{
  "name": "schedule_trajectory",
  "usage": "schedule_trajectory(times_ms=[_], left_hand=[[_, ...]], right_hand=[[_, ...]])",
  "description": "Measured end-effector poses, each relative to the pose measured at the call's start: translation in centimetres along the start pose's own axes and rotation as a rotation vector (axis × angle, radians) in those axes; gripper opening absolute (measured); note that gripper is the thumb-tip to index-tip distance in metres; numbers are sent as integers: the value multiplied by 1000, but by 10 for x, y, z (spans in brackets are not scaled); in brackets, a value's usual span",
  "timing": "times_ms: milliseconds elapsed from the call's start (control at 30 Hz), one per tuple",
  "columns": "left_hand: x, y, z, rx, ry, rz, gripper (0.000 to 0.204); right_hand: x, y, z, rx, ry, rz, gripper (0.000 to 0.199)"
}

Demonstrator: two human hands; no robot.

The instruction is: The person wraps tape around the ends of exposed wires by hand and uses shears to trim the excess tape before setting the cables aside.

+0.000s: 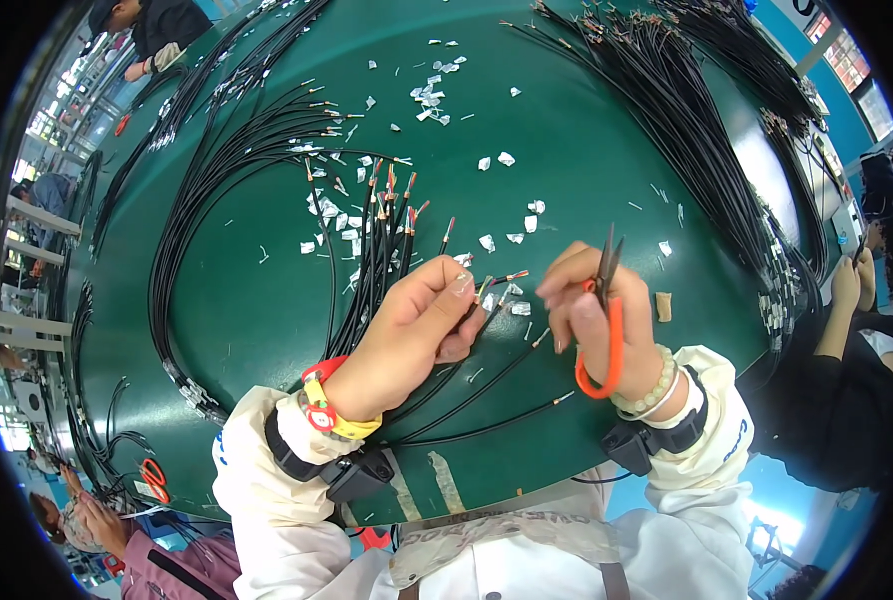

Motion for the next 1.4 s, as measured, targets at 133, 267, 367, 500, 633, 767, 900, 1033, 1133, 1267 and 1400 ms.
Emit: schedule_trajectory(times_ms=[133,267,367,500,633,767,900,1033,1133,1267,1400], left_hand=[[-1,4,1,-181,-8,1,13],[-4,4,-3,140,-91,-231,10],[-8,0,-9,399,-105,-369,8],[-11,-3,-15,636,-58,-464,6],[-12,-3,-14,659,-43,-462,6],[-10,-2,-15,667,-41,-438,6],[-11,-3,-15,607,-80,-468,6],[-11,-5,-16,678,-81,-481,6],[-11,-5,-16,724,-76,-492,5],[-11,-4,-14,747,-106,-556,4],[-11,-2,-13,752,-95,-564,4]], right_hand=[[-17,12,-24,487,513,-307,42],[-28,15,-43,410,664,-341,43],[-26,13,-43,371,674,-438,43],[-31,7,-47,352,684,-477,42],[-30,6,-48,339,662,-470,40],[-29,4,-46,322,630,-493,40],[-29,3,-47,334,639,-523,40],[-29,3,-48,370,627,-505,44],[-31,0,-51,434,609,-506,49],[-31,-2,-53,531,594,-547,58],[-30,-2,-57,566,599,-579,64]])
Point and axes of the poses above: each hand's wrist, its own x-axis towards the middle knuckle, its own z-axis out of the back of the hand, y = z × x, the point moved 5 cm from there along x, towards the middle knuckle, and after that the axes turned 14 degrees about -x, right-handed, at the moved point
